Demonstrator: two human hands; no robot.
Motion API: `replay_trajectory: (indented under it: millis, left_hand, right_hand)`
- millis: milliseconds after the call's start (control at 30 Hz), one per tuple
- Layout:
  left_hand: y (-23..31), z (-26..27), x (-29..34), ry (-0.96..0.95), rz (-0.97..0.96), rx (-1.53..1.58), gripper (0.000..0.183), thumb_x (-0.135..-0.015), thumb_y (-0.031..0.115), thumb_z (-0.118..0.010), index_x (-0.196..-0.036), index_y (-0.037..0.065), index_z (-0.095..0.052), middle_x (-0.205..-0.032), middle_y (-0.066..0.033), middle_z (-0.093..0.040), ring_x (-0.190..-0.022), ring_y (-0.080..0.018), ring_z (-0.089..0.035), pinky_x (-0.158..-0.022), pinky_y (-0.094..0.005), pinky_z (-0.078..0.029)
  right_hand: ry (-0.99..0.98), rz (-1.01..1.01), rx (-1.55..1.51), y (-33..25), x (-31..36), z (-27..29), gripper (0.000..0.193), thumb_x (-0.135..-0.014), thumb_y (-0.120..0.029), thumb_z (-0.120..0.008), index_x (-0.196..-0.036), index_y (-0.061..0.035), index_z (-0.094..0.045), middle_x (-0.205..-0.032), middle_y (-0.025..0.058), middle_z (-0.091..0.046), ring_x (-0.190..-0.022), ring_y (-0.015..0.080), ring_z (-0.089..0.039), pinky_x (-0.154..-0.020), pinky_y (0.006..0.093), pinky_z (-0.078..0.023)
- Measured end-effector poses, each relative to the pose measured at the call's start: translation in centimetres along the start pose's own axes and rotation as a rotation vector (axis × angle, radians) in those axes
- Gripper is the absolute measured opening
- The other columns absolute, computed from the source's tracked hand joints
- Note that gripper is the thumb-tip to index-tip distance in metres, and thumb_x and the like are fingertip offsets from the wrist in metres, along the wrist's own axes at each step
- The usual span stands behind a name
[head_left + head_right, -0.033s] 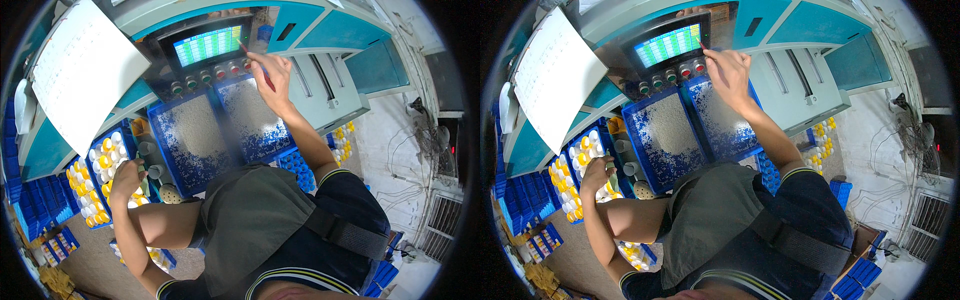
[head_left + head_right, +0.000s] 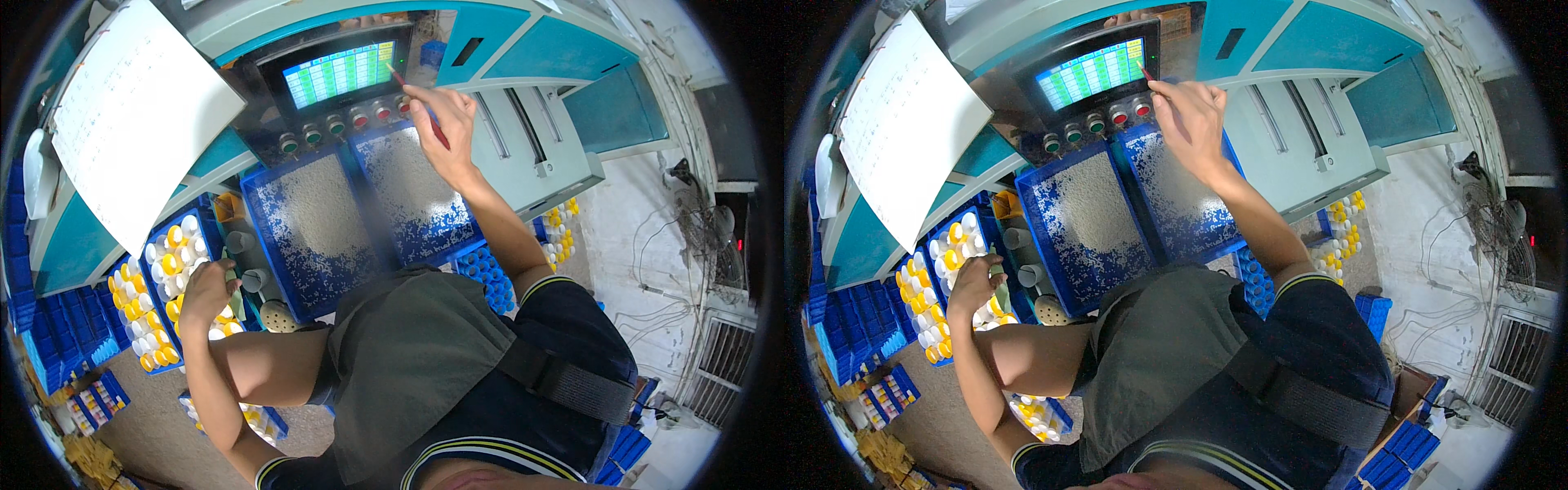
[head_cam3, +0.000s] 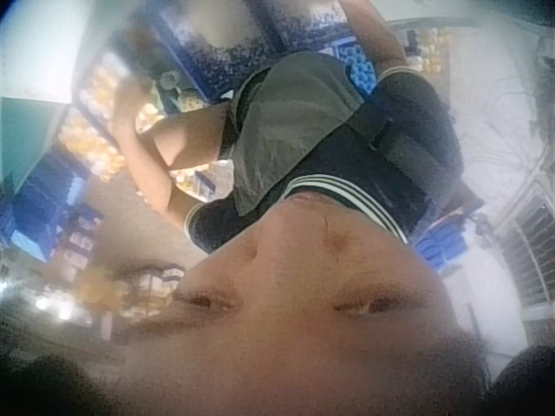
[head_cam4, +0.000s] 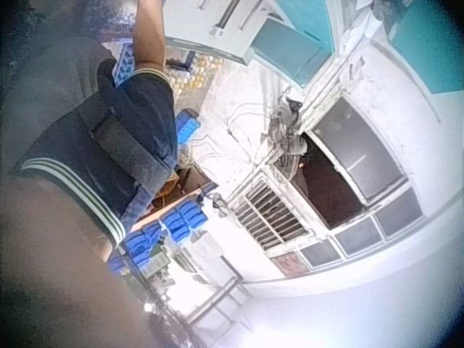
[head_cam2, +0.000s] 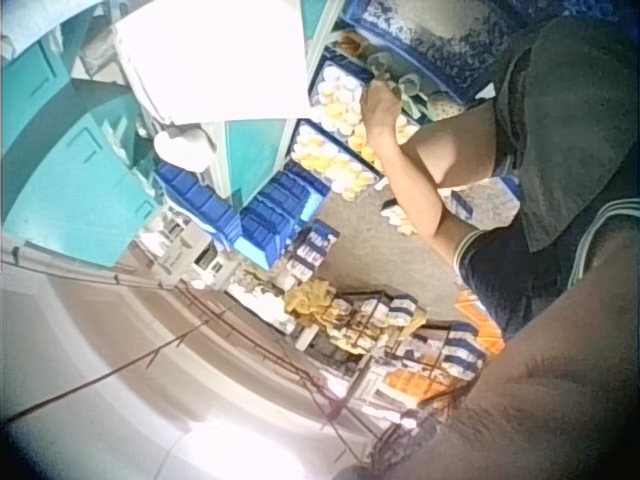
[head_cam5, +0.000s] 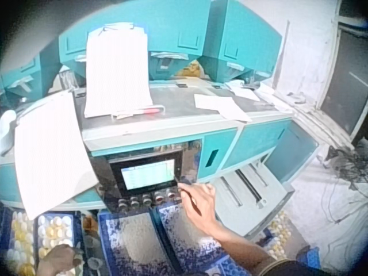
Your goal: The person sits on the floor and operates a machine's touchscreen using a stylus. They repeatedly reference a notepad and sticky note, writing notes and then interacting with the machine's interface.
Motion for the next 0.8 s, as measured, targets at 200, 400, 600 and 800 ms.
replay_trajectory:
  millis: [200,400,600,800]
  left_hand:
    - [-0.01,0.10,0.05,0.017,-0.014,-0.004,0.038,-0.090,0.013,-0.082,-0.125,-0.001,-0.076,-0.121,-0.0255,-0.076,-0.117,-0.0408,-0.069,-0.106,-0.0480,-0.052]
    - [-0.14,0.00,-0.02,0.023,-0.002,-0.009,0.037,-0.091,0.013,-0.082,-0.125,-0.002,-0.076,-0.120,-0.0256,-0.076,-0.118,-0.0409,-0.069,-0.106,-0.0479,-0.053]
    - [-0.50,-0.26,-0.12,0.007,0.039,-0.004,0.036,-0.093,0.013,-0.080,-0.126,-0.001,-0.075,-0.121,-0.0248,-0.076,-0.118,-0.0407,-0.069,-0.107,-0.0478,-0.052]
    - [-0.40,-0.29,-0.09,0.008,-0.003,0.002,0.033,-0.093,0.012,-0.079,-0.123,0.000,-0.076,-0.121,-0.0235,-0.076,-0.120,-0.0397,-0.068,-0.108,-0.0478,-0.051]
  right_hand:
    - [-0.001,0.003,-0.032,0.13,-0.20,-0.30,0.020,-0.096,-0.013,-0.076,-0.115,-0.0091,-0.079,-0.099,0.0051,-0.078,-0.095,0.0207,-0.069,-0.094,0.0397,-0.036]
    - [0.022,0.018,-0.006,0.16,-0.51,0.01,0.020,-0.096,-0.013,-0.076,-0.115,-0.0095,-0.079,-0.098,0.0043,-0.077,-0.095,0.0204,-0.068,-0.093,0.0394,-0.036]
    - [0.014,0.030,-0.027,-0.30,-0.53,-0.12,0.020,-0.096,-0.014,-0.076,-0.115,-0.0103,-0.080,-0.097,0.0043,-0.076,-0.097,0.0199,-0.068,-0.093,0.0398,-0.036]
    - [-0.026,0.025,-0.084,-0.70,-0.42,-0.74,0.021,-0.095,-0.015,-0.077,-0.115,-0.0111,-0.080,-0.096,0.0033,-0.077,-0.093,0.0194,-0.068,-0.092,0.0403,-0.036]
Point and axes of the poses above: each hand's wrist, its own x-axis away from the middle knuckle, its own z-axis out of the back of the hand, y = z × x, the point moved 10 cm from there along -x, towards the middle knuckle
